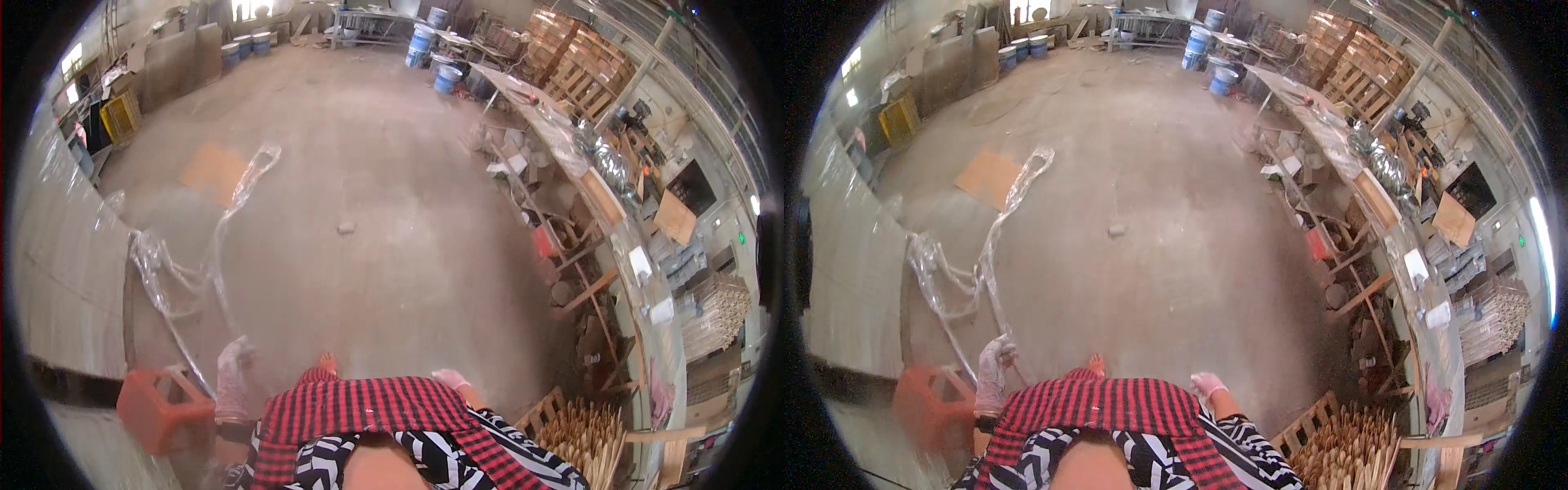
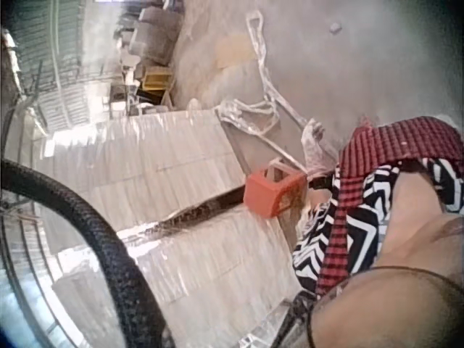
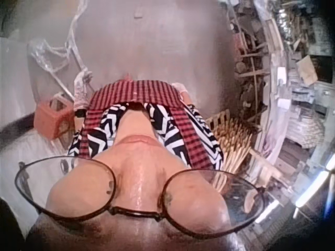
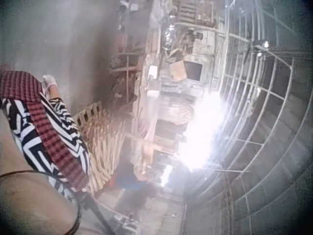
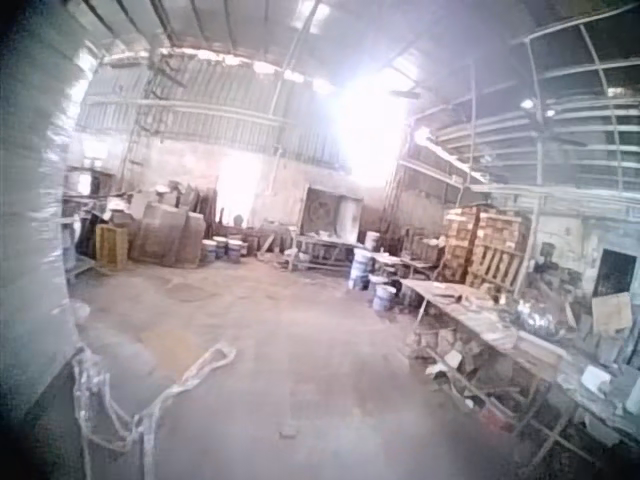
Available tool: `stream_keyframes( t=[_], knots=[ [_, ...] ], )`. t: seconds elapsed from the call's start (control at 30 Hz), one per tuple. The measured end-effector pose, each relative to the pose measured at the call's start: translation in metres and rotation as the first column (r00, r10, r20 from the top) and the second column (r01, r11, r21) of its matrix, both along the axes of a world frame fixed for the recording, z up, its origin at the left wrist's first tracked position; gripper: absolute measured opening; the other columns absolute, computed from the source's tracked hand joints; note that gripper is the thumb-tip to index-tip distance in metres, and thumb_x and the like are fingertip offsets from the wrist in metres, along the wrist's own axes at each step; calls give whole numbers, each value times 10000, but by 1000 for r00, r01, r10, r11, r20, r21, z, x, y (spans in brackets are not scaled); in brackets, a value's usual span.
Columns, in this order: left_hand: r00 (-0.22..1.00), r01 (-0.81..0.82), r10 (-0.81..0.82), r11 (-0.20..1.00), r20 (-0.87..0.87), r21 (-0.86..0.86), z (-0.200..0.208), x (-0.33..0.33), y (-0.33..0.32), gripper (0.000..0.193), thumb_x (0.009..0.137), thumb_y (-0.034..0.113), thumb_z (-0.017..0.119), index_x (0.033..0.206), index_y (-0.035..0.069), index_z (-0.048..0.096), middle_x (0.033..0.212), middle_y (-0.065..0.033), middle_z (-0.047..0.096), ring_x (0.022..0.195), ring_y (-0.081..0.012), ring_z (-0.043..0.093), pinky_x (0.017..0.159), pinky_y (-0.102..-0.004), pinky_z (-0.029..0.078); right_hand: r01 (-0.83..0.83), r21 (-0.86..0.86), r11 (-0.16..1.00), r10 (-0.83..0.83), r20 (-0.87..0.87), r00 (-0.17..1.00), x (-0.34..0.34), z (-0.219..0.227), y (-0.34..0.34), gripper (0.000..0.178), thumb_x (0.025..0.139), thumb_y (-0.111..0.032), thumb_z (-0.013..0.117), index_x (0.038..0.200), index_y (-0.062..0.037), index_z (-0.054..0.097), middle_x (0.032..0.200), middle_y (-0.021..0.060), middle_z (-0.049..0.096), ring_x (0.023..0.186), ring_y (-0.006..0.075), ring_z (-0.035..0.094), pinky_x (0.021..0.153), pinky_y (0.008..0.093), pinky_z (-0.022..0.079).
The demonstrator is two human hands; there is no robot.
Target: The person wipes a small wooden box with a green cloth, then uses a brush to apply white paint from a container onto the box. They continue wiping and painting the box, then walk across the workshop floor.
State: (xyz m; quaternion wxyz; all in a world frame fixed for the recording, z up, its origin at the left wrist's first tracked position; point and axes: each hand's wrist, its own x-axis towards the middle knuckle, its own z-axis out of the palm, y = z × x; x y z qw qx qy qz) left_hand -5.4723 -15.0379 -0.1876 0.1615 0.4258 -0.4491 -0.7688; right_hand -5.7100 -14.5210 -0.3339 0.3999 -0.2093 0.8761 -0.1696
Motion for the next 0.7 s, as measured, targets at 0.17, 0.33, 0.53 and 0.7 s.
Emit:
stream_keyframes(
  t=[0.17,0.33,0.53,0.7],
  knots=[
    [965,258,-262,944,8,-206,53,-184,-59,350,854,312,522,1079,53,588,851,-93,645,734,-182,611,652,-279,449,214,-159,964,-216,8,976,-60,-56,3,361,866,-331,415,940,-39,615,826,113,647,706,241,610,634,365,476],
    [912,392,-410,884,-16,-256,76,-352,-90,313,867,283,522,1051,44,602,875,-91,643,771,-170,605,701,-284,448,239,169,956,-258,103,961,-136,-55,-21,332,833,-350,450,952,-86,614,926,145,633,884,286,603,746,390,471],
    [933,355,-359,916,14,-190,20,-483,-161,348,856,309,519,1096,64,580,858,-96,646,712,-197,619,680,-298,470,-16,109,994,16,-3,1000,-315,-47,-90,312,759,-326,551,964,-97,605,985,175,612,965,339,560,803,407,458],
    [984,175,-170,977,47,-123,46,-551,-191,345,853,311,518,1078,57,580,859,-116,639,700,-206,619,645,-303,490,-379,69,923,383,-281,880,-525,-16,-168,323,783,-306,535,958,-40,586,941,156,636,796,323,602,723,381,477]
  ],
)
